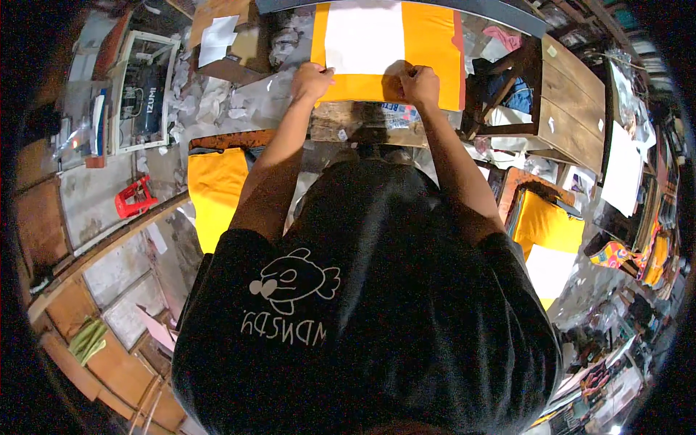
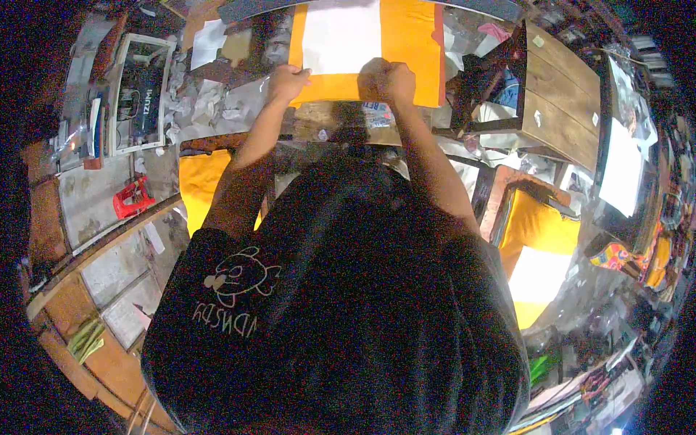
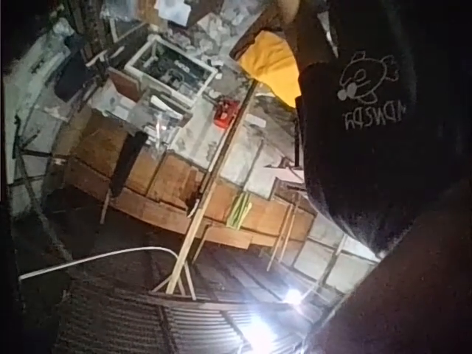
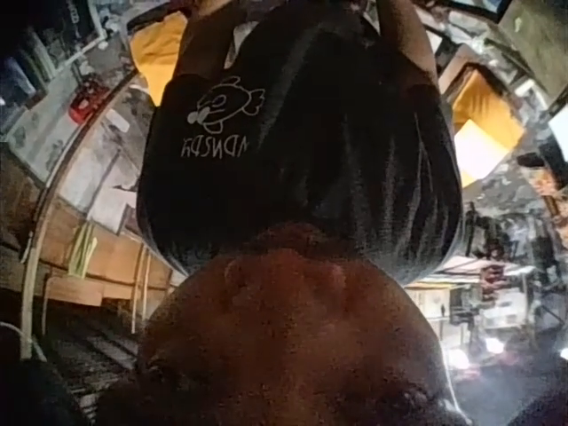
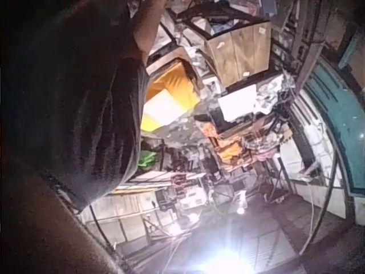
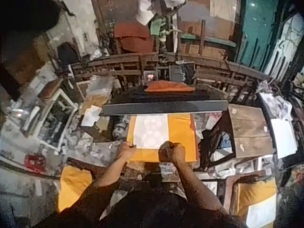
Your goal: Using a heat press machine to print a graphic onto yellow t-shirts.
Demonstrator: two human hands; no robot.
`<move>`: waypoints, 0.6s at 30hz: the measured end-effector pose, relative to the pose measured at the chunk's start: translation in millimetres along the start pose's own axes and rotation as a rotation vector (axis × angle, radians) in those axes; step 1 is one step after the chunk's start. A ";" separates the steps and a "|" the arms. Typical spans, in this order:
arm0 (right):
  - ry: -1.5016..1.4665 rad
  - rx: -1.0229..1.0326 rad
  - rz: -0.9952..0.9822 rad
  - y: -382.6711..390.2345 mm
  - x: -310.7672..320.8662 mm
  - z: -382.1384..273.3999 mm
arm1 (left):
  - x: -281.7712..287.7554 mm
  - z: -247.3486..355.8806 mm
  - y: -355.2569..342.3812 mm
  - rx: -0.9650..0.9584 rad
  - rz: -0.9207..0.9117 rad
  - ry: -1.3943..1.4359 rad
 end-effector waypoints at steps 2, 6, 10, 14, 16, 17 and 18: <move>0.016 -0.002 0.067 -7.2 -10.2 10.9 | 0.2 4.2 -1.1 -0.059 0.003 0.004; 0.020 -0.045 0.039 -9.6 -16.5 14.2 | -0.3 3.7 -0.3 -0.027 0.018 0.024; 0.051 -0.008 0.047 -8.5 -15.1 14.8 | 0.4 7.5 1.5 0.004 0.004 0.044; 0.031 -0.012 0.056 -4.9 -9.4 2.0 | 0.0 -2.9 -0.1 -0.037 0.058 0.019; 0.017 -0.051 0.049 -5.0 -10.9 6.6 | 0.3 1.1 -0.4 -0.026 0.034 0.012; 0.000 -0.090 0.041 -5.3 -11.6 9.5 | 0.0 3.1 -0.6 -0.015 0.010 0.002; 0.002 -0.085 0.038 -5.8 -11.4 8.5 | 0.3 3.0 -0.1 -0.011 0.013 0.005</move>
Point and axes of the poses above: each hand's wrist, its own y-axis away from the middle knuckle, its own x-axis out of the back of the hand, z = x × y, the point moved 2 cm from there along -y, towards the middle knuckle, and after that the axes turned 10 degrees about y, right-handed, at the moved point
